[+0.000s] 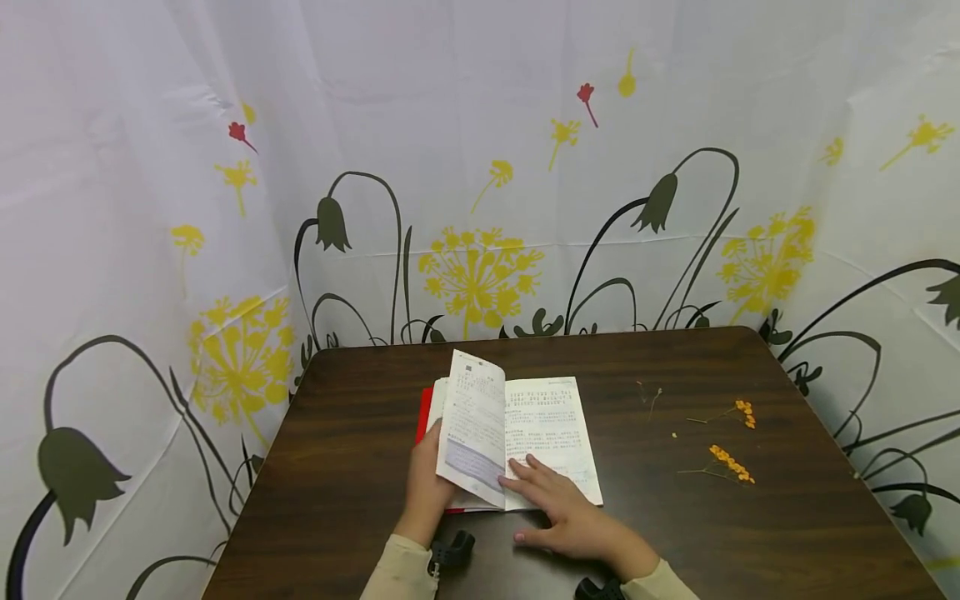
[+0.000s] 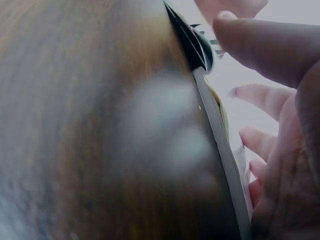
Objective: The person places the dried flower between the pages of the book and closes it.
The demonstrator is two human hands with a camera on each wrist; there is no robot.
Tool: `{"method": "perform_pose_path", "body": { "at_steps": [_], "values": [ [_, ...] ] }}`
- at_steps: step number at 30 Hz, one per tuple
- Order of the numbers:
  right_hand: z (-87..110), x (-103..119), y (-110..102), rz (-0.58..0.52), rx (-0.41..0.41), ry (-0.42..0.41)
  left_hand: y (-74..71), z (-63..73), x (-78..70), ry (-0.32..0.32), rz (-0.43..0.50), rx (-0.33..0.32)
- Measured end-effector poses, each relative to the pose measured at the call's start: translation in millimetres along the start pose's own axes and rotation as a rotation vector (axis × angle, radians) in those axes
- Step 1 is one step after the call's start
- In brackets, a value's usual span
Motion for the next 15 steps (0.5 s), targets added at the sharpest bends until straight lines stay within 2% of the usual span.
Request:
{"method": "perform_pose_path", "body": {
  "at_steps": [2, 4, 6, 8, 10, 11, 13, 15],
  "values": [
    [-0.6, 0, 2, 0.026, 0.007, 0.009, -18.1, -2.1, -7.9, 0.077, 0.164, -0.202],
    [-0.9, 0, 4, 0.049, 0.017, 0.021, -33.7, 0.9, -19.4, 0.187, 0.232, -0.36],
    [-0.3, -1, 5, 0.067, 0.024, 0.035, -45.1, 6.9, -34.4, 0.333, 0.254, -0.464],
    [0.5, -1, 6, 0.077, 0.023, 0.042, -51.4, 13.5, -49.9, 0.477, 0.245, -0.507],
    [1.3, 0, 5, 0.087, 0.012, 0.041, -50.9, 17.8, -62.4, 0.597, 0.205, -0.481],
    [1.5, 0, 5, 0.092, 0.006, 0.037, -47.8, 18.3, -67.7, 0.638, 0.192, -0.427],
    [1.4, 2, 4, 0.103, -0.008, 0.021, -35.0, 16.4, -72.5, 0.664, 0.165, -0.256],
    [0.8, 4, 3, 0.113, -0.016, 0.007, -15.9, 13.6, -70.2, 0.61, 0.132, -0.034]
  ]
}}
Point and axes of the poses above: each hand's wrist, its own z-axis away from the middle knuckle, its own y-axis out of the palm, x = y × z, the point moved 7 cm from there along -z, towards the middle knuckle, and after that the axes turned 3 degrees about z, right-handed, at the moved point
